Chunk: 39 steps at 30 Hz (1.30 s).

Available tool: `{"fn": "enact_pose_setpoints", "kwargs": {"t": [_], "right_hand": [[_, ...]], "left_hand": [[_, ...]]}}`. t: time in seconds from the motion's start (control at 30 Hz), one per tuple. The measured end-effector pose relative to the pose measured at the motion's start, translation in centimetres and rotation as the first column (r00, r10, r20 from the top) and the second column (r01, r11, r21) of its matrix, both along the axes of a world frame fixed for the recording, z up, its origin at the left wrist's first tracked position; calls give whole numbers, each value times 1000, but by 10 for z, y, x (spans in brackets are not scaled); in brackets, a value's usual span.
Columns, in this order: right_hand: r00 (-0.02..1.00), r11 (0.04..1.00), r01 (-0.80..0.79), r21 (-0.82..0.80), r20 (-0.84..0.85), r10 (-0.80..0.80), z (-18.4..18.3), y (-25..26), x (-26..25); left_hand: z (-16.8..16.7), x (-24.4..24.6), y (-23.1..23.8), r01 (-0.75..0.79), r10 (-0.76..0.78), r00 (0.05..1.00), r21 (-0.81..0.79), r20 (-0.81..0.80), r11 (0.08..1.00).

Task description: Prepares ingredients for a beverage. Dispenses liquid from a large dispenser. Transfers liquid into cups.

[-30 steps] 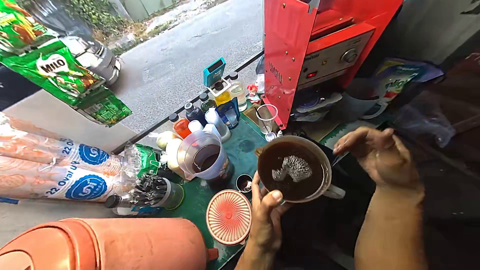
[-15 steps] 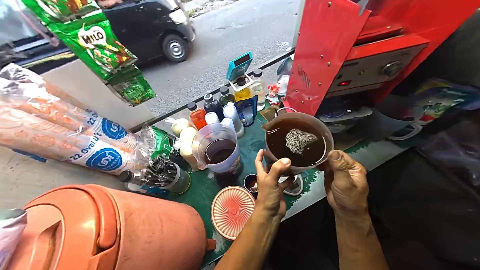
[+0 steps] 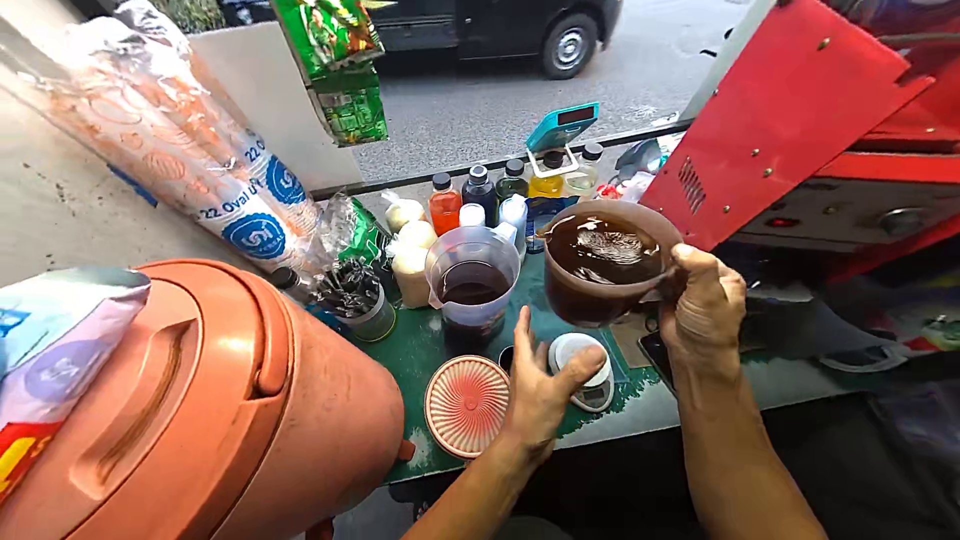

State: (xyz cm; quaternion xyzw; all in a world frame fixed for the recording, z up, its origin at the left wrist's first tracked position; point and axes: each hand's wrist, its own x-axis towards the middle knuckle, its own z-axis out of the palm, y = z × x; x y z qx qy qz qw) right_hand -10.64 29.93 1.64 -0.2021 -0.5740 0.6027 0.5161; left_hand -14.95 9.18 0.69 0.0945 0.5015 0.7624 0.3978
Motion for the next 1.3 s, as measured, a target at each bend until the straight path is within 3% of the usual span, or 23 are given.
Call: {"fn": "enact_pose_setpoints", "kwargs": {"t": [0.1,0.2,0.43,0.53,0.6,0.7,0.77,0.83,1.03,1.17,1.3], "right_hand": [[980,992,-85,98,189,66,7,18,-16],[926,965,-164,206,368,79,17,29,-34],[749,818,-330,471,658,-76,54,39,-65],[683,767,-396,504,720,-120,71,36,-76],[643,742,-441,505,754,-131,79,34,-81],[602,690,-501,523,783,-157,89,33,-90],[573,654,-539,531,800,-178,96,32,-96],[548,609,-569,552,807,-219,102,29,-102],[489,456,-671,585,811,-321,115,17,-121],[473,356,-722,594,798,-373,122,5,-134],[453,254,-779,573,795,-403,127,-2,-148]], "left_hand": [[-17,-4,-52,94,-83,960,30,-268,995],[-33,-5,-106,87,-56,875,44,-481,995],[-74,10,-192,-191,0,650,-163,-760,968],[-97,18,-214,-359,-197,485,-399,-852,844],[-103,23,-229,-352,-403,494,-602,-770,717],[-101,23,-247,-47,-611,710,-890,-349,453],[-112,20,-260,127,-657,748,-950,-96,284],[-132,19,-274,220,-652,758,-955,38,200],[-212,30,-324,340,-572,786,-936,234,84],[-231,39,-340,305,-486,851,-941,200,146],[-242,40,-346,335,-460,853,-934,246,123]]}}
